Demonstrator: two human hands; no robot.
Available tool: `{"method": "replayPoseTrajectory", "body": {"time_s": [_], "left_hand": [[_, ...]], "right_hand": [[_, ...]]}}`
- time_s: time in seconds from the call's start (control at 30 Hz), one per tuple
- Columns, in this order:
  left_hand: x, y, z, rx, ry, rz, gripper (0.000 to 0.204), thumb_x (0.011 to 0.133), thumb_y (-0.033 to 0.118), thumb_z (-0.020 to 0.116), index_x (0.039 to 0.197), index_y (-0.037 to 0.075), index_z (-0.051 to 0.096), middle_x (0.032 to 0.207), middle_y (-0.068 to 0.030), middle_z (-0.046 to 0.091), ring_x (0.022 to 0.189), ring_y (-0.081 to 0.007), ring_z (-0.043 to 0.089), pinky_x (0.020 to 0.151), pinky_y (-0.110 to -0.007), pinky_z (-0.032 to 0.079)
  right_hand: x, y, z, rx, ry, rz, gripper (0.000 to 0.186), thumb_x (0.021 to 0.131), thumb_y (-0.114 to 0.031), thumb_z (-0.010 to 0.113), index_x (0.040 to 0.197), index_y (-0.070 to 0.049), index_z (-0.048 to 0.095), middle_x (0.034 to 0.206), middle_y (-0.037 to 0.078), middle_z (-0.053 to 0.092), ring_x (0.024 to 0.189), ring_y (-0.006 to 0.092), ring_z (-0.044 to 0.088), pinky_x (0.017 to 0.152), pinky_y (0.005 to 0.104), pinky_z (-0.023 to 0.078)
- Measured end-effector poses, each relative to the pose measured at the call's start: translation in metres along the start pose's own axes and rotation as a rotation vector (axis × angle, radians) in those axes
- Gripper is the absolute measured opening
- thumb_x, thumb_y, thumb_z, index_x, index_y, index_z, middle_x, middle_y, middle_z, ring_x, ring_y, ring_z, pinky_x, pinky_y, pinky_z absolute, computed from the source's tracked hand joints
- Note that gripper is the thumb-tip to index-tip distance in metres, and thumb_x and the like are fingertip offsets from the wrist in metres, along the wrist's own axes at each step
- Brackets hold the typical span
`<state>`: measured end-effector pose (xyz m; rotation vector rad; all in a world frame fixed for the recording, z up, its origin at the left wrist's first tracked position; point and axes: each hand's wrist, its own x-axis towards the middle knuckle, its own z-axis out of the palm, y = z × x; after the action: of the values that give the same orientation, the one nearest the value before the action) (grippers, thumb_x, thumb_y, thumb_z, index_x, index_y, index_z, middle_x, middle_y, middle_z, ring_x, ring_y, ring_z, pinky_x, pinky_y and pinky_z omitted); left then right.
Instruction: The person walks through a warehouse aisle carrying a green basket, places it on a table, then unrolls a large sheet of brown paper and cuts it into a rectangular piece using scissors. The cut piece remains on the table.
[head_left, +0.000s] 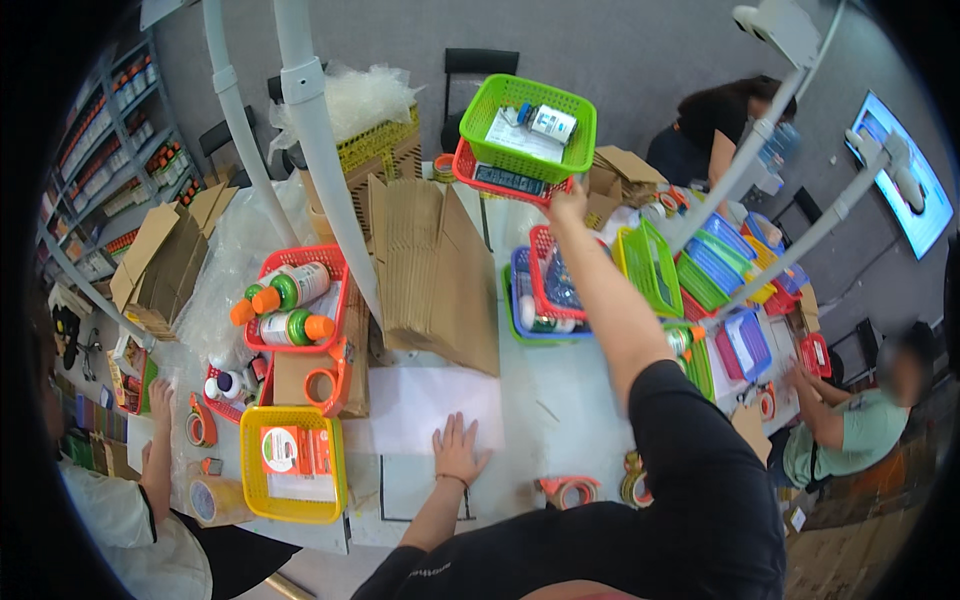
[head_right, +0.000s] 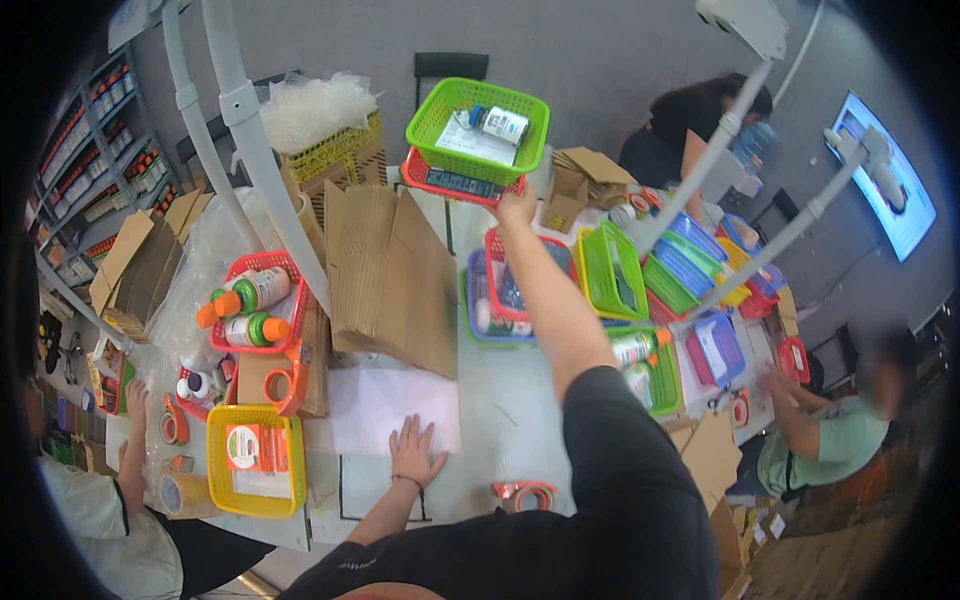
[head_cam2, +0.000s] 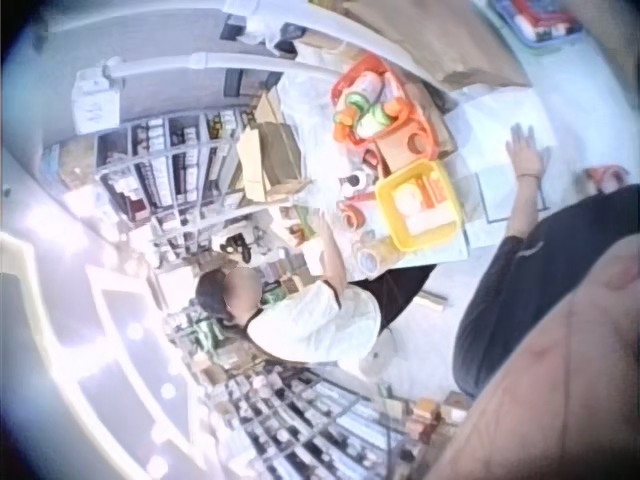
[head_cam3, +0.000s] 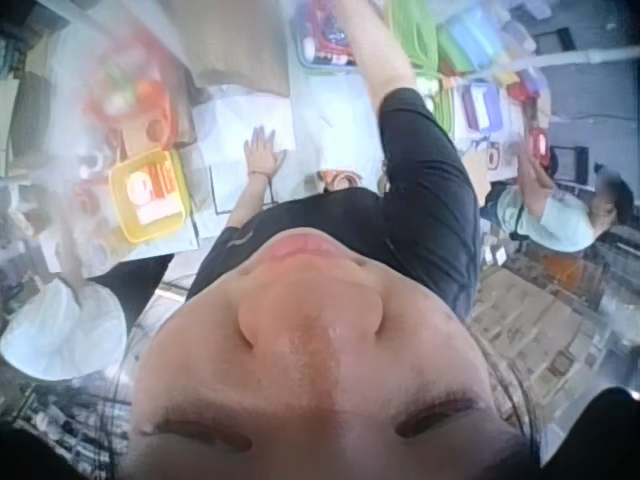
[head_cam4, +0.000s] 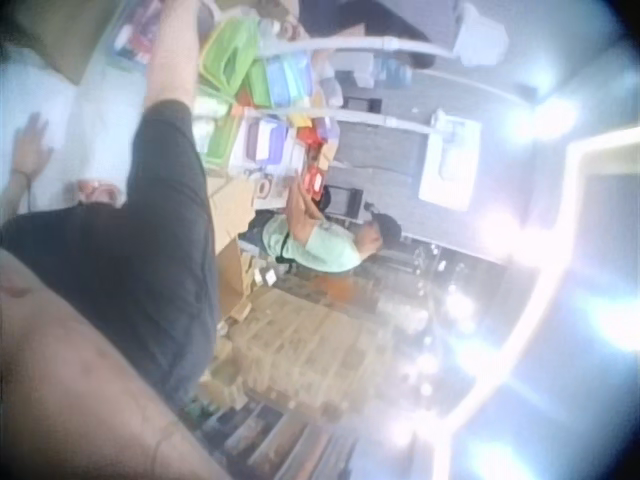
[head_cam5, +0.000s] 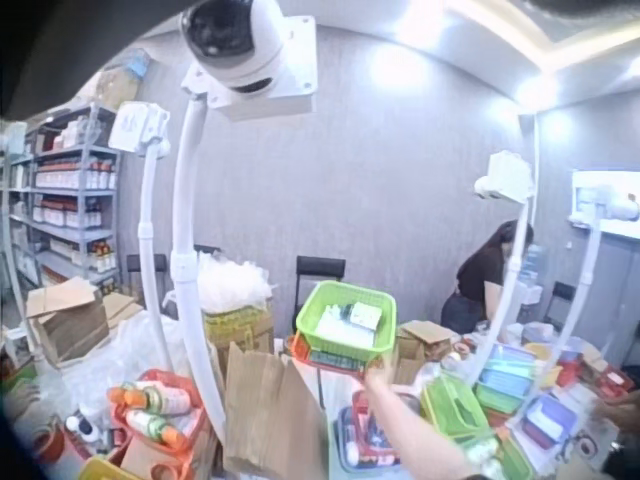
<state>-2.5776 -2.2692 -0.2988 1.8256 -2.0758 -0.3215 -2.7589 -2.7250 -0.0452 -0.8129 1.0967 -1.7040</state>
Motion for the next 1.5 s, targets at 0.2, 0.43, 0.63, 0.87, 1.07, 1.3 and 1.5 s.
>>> {"method": "replayPoseTrajectory", "body": {"time_s": [0.2, 0.43, 0.63, 0.87, 1.07, 1.3, 1.5], "left_hand": [[0.009, -0.001, -0.007, -0.051, -0.008, -0.031, 0.068, 0.081, 0.052, 0.063, 0.138, 0.016, 0.052, 0.152, -0.0191, 0.035, 0.144, -0.0332, 0.027, 0.111, -0.059, 0.018], [0.015, -0.003, -0.008, -0.066, -0.004, -0.051, 0.066, 0.082, 0.053, 0.062, 0.136, 0.016, 0.053, 0.150, -0.0180, 0.038, 0.141, -0.0323, 0.031, 0.108, -0.059, 0.023], [0.017, 0.001, -0.011, -0.035, -0.015, -0.046, 0.066, 0.081, 0.050, 0.064, 0.136, 0.015, 0.054, 0.149, -0.0178, 0.039, 0.142, -0.0334, 0.030, 0.109, -0.059, 0.022], [0.014, 0.003, -0.002, 0.032, -0.078, -0.046, 0.071, 0.081, 0.049, 0.065, 0.140, 0.015, 0.049, 0.155, -0.0167, 0.031, 0.146, -0.0331, 0.023, 0.111, -0.059, 0.019], [0.009, 0.003, 0.017, 0.075, 0.006, 0.052, 0.071, 0.083, 0.047, 0.065, 0.142, 0.013, 0.046, 0.157, -0.0177, 0.028, 0.146, -0.0343, 0.021, 0.113, -0.059, 0.017], [0.001, -0.007, 0.033, 0.150, 0.044, 0.153, 0.068, 0.087, 0.046, 0.062, 0.144, 0.011, 0.045, 0.155, -0.0207, 0.030, 0.146, -0.0354, 0.023, 0.113, -0.059, 0.017], [-0.001, -0.012, 0.037, 0.108, 0.075, 0.244, 0.059, 0.089, 0.038, 0.063, 0.138, 0.009, 0.051, 0.148, -0.0231, 0.039, 0.141, -0.0364, 0.032, 0.112, -0.055, 0.022]], "right_hand": [[0.082, 0.155, 0.073, -0.082, 0.135, -0.051, 0.043, 0.089, 0.004, 0.045, 0.129, -0.010, 0.050, 0.115, 0.013, 0.058, 0.096, 0.0319, 0.065, 0.067, 0.0479, 0.063], [0.100, 0.273, 0.056, -0.135, -0.008, 0.204, 0.040, 0.089, 0.004, 0.047, 0.127, -0.008, 0.051, 0.111, 0.011, 0.061, 0.091, 0.0284, 0.066, 0.064, 0.0431, 0.060], [0.105, 0.303, 0.030, -0.840, -0.206, 0.295, 0.035, 0.086, -0.005, 0.056, 0.121, 0.000, 0.061, 0.110, 0.017, 0.067, 0.095, 0.0296, 0.066, 0.081, 0.0433, 0.053], [-0.032, 0.136, 0.066, -0.297, 0.103, 0.077, 0.036, 0.085, -0.006, 0.057, 0.120, 0.000, 0.064, 0.117, 0.019, 0.067, 0.109, 0.0273, 0.063, 0.094, 0.0359, 0.047], [-0.230, -0.028, -0.098, -0.384, -0.838, -0.292, 0.030, 0.097, -0.013, 0.058, 0.124, -0.002, 0.063, 0.111, 0.008, 0.069, 0.104, 0.0131, 0.063, 0.091, 0.0289, 0.050], [-0.447, -0.148, -0.381, -0.834, -0.454, 0.277, 0.028, 0.096, -0.024, 0.060, 0.114, -0.005, 0.069, 0.103, 0.008, 0.070, 0.094, 0.0150, 0.064, 0.085, 0.0310, 0.050], [-0.679, -0.094, -0.528, -1.601, 0.546, 0.477, 0.057, 0.085, -0.016, 0.068, 0.139, -0.019, 0.052, 0.130, 0.020, 0.057, 0.113, 0.0342, 0.059, 0.096, 0.0416, 0.048]]}}
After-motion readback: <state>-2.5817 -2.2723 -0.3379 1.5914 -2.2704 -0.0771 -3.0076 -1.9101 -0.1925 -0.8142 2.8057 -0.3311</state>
